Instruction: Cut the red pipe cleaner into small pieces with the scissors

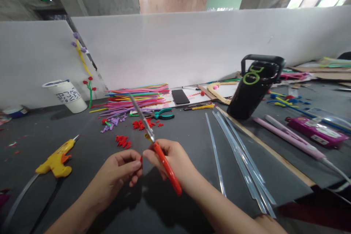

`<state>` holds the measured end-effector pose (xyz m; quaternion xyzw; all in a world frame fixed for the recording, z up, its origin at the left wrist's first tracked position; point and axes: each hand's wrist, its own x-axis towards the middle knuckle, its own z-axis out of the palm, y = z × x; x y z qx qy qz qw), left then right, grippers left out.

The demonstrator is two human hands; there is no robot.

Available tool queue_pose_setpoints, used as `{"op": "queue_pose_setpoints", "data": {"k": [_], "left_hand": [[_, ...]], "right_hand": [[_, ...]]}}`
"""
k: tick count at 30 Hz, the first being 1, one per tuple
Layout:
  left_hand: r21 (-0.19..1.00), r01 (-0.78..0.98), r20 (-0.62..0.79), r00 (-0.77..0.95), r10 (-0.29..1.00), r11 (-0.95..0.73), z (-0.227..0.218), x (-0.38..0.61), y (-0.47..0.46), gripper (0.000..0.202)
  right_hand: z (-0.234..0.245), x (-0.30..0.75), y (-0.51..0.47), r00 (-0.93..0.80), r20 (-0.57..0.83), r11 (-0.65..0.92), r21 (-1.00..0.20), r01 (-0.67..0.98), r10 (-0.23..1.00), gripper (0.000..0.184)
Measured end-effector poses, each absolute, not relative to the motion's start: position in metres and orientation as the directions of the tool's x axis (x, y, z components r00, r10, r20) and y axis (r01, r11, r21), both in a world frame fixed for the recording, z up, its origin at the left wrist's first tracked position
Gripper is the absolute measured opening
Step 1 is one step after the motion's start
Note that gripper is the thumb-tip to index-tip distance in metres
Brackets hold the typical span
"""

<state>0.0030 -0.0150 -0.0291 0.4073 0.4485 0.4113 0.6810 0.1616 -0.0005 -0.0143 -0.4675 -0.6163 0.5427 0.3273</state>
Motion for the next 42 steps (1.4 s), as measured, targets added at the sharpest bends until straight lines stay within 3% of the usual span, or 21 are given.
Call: {"op": "queue_pose_setpoints", "data": {"k": [4, 8, 12, 15, 42], "left_hand": [[0.941, -0.273, -0.172, 0.123, 0.978, 0.199, -0.024, 0.001, -0.014, 0.008], [0.916, -0.381, -0.119, 0.042, 0.992, 0.126, -0.021, 0.0, -0.015, 0.005], [0.882, -0.468, -0.068, -0.014, 0.998, 0.054, -0.021, 0.0, -0.017, 0.007], [0.87, -0.492, -0.047, -0.034, 0.998, 0.025, -0.021, 0.001, -0.017, 0.008], [0.866, -0.496, 0.007, -0.122, 0.993, -0.067, -0.025, 0.0, -0.018, 0.006]], "right_hand": [[-0.012, 0.166, -0.005, -0.281, 0.045, 0.156, -0.909, 0.387, 0.959, 0.019], [-0.02, 0.167, -0.016, -0.317, 0.139, 0.319, -0.703, 0.636, 0.938, 0.014], [-0.035, 0.165, -0.023, -0.311, 0.179, 0.358, -0.51, 0.782, 0.933, 0.02], [-0.041, 0.163, -0.024, -0.317, 0.171, 0.36, -0.43, 0.828, 0.933, 0.024], [-0.048, 0.157, -0.022, -0.34, 0.217, 0.395, -0.31, 0.865, 0.915, 0.028]]}}
